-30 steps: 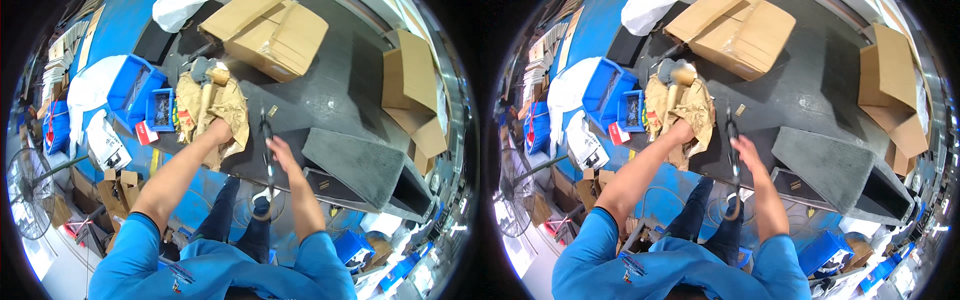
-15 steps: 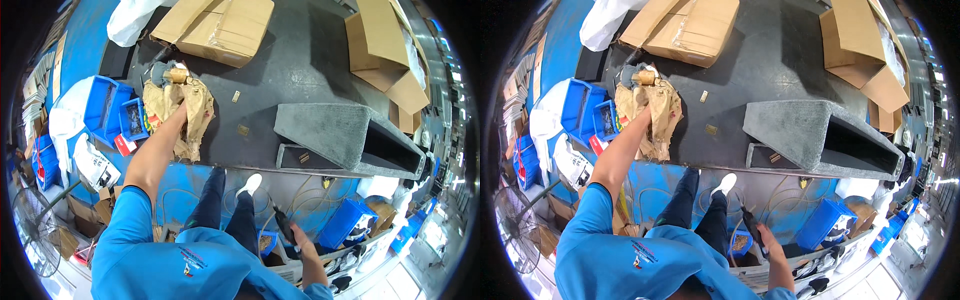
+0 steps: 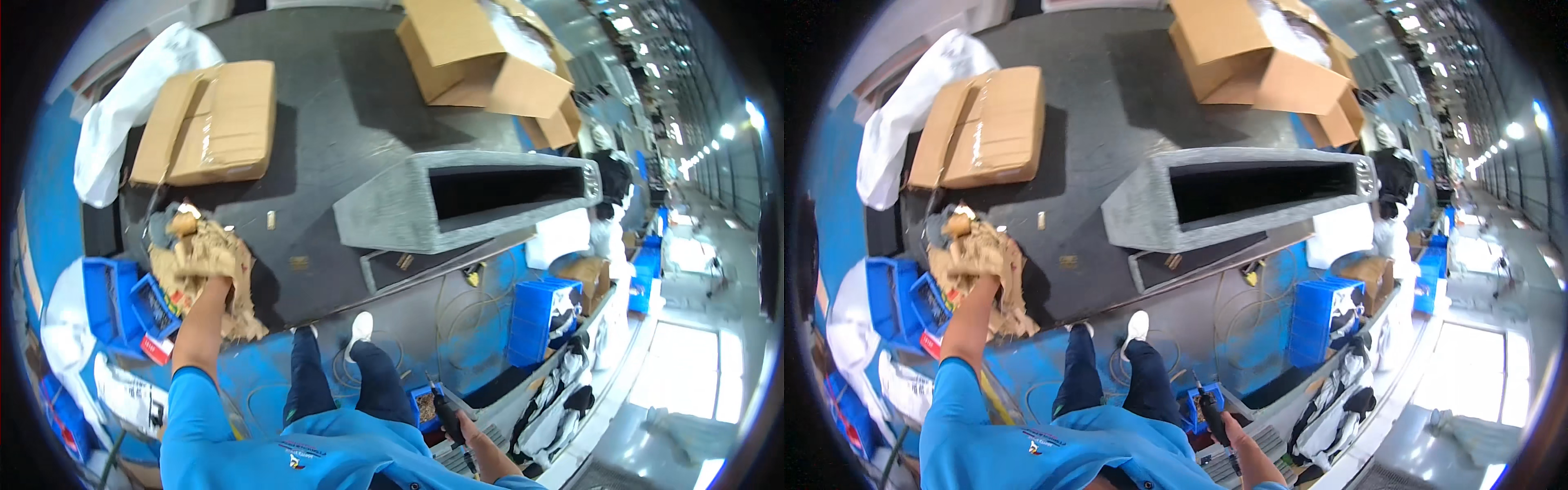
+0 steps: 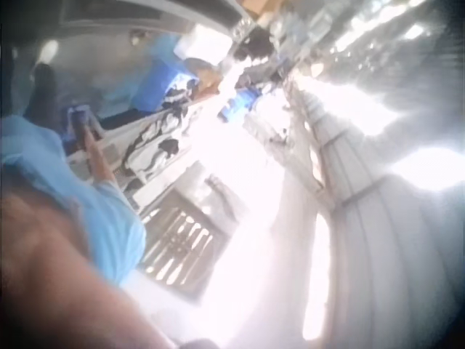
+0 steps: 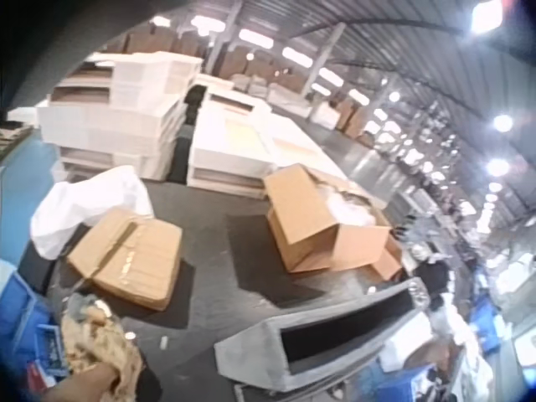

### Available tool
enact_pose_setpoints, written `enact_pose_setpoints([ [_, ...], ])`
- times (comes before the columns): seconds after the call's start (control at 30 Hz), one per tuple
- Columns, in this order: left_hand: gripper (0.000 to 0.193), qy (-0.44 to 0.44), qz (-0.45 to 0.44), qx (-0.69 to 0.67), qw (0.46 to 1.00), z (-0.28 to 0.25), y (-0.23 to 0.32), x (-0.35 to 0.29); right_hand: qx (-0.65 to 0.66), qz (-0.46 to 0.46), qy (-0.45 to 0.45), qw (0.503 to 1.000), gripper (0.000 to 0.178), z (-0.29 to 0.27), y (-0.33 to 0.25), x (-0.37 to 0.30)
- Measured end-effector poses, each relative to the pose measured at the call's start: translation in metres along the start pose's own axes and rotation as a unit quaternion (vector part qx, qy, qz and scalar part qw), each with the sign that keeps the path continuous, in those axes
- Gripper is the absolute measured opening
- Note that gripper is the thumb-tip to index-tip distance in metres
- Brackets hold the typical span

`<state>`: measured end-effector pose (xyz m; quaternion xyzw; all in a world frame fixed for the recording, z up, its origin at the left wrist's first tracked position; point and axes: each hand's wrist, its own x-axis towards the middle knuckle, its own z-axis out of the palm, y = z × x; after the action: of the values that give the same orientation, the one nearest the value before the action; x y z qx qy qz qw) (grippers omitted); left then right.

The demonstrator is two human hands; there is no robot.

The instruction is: The person assembles a grey upholstered furniture component. They use a rubber mallet to tap a metal ring into place, then use a pneumatic drill to secure metal brackets and hinges to the frame. The person handles screws and small hardware parts throughout the process.

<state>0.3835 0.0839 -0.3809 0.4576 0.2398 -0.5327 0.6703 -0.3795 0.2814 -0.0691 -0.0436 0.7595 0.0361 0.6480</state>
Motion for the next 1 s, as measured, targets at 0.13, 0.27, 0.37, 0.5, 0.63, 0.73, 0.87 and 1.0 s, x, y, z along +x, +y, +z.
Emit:
enact_pose_setpoints([
  [0.13, 0.044, 0.011, 0.0, 0.018, 1.0, 0.013, 0.007, 0.0, -0.007, -0.012, -0.005, 1.0, 0.053, 0.001, 0.006, 0.01],
  [0.27, 0.043, 0.017, 0.0, 0.03, 0.999, 0.019, 0.01, -0.003, -0.045, -0.019, 0.018, 0.999, 0.05, -0.005, -0.005, 0.022],
  [0.37, 0.043, 0.02, -0.001, 0.035, 0.999, 0.021, 0.011, -0.006, -0.068, -0.043, 0.021, 0.997, 0.047, -0.013, -0.018, 0.023],
  [0.5, 0.042, 0.024, 0.009, 0.039, 0.999, 0.016, 0.022, -0.012, -0.063, -0.093, 0.032, 0.993, 0.045, -0.003, -0.055, -0.005],
  [0.63, 0.041, 0.027, 0.007, 0.039, 0.999, 0.013, 0.029, -0.018, -0.086, -0.11, 0.049, 0.989, 0.045, -0.005, -0.058, -0.014],
  [0.73, 0.041, 0.018, 0.005, 0.034, 0.999, 0.016, 0.031, -0.016, -0.105, -0.095, 0.07, 0.987, 0.045, -0.004, -0.055, -0.015],
  [0.87, 0.041, 0.005, 0.001, 0.007, 1.0, 0.011, 0.026, -0.022, -0.068, -0.101, 0.047, 0.991, 0.046, 0.003, -0.042, -0.008],
  [1.0, 0.041, 0.011, 0.005, -0.036, 0.999, 0.003, 0.025, -0.044, -0.071, -0.082, 0.006, 0.994, 0.048, 0.022, -0.037, -0.009],
])
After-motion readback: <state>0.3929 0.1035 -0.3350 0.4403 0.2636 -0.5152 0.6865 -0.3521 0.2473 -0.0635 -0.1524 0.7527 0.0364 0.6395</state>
